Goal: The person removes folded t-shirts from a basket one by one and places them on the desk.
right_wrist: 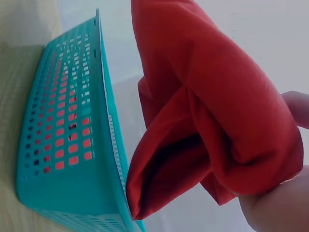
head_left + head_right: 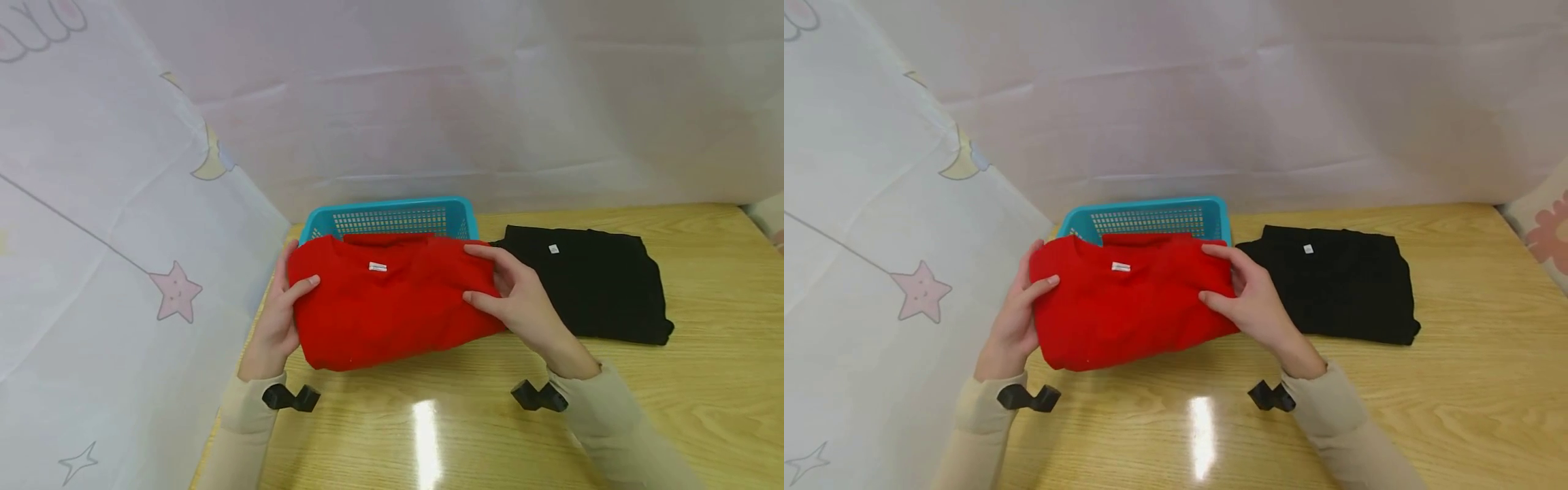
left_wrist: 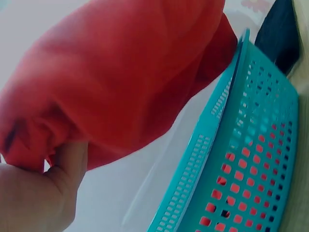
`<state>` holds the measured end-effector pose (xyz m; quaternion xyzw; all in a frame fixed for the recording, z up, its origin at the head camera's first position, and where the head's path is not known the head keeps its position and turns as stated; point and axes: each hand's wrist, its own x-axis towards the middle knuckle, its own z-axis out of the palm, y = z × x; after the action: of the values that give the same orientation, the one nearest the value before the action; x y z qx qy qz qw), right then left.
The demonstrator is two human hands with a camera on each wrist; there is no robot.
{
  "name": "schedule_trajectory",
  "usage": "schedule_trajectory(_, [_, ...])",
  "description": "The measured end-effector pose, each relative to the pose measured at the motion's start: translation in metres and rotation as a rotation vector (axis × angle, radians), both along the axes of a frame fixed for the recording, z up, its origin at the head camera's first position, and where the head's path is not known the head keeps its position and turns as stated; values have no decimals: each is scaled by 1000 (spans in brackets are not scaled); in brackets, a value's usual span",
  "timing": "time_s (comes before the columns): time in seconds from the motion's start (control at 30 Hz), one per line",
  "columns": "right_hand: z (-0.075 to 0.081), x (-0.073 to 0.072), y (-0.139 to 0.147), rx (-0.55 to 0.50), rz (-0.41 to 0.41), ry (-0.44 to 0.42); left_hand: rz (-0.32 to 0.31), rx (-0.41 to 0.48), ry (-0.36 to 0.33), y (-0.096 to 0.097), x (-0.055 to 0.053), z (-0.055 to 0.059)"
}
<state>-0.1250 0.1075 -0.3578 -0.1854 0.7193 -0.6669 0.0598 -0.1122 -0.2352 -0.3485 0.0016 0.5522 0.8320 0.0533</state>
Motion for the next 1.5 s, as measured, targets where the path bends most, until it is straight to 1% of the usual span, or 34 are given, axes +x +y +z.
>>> schedule_trajectory(0.07, [-1,5,2,-11,15,-24,-5,9,-55,-1,4,-1])
schedule_trajectory(0.13, [-3,11,4,-21,36,-44,-27,5,-111,-2,10,-2])
schedule_trajectory(0.23, [-6,18,6,-24,69,-55,-78,-11,-169,-5,17,-4])
schedule_trajectory(0.3, [-8,21,8,-21,87,-57,-107,-7,-190,-7,20,-6])
schedule_trajectory(0.57, [-20,33,9,-46,167,-79,-197,31,-228,-14,29,-16])
schedule_trajectory(0.63, [-23,36,8,-56,187,-71,-237,41,-220,-16,31,-19])
schedule_trajectory(0.8, [-34,47,6,-86,250,-40,-370,72,-182,-23,35,-28])
schedule_trajectory(0.87, [-38,50,5,-96,273,-31,-401,59,-189,-25,36,-33])
schedule_trajectory(0.93, [-42,54,6,-101,287,-36,-410,34,-208,-26,37,-36])
schedule_trajectory(1.0, [-45,58,7,-83,276,-26,-412,9,-234,-25,37,-40])
schedule_trajectory(1.07, [-48,65,9,-46,242,-24,-424,3,-256,-24,38,-43])
schedule_trajectory(1.2, [-50,79,13,58,171,-58,-489,28,-270,-20,38,-50])
schedule_trajectory(1.3, [-50,87,16,123,144,-103,-528,58,-283,-16,37,-57])
schedule_trajectory(1.4, [-49,91,19,193,111,-128,-537,81,-321,-12,36,-66])
schedule_trajectory(1.5, [-52,93,19,268,78,-122,-534,80,-370,-8,35,-77])
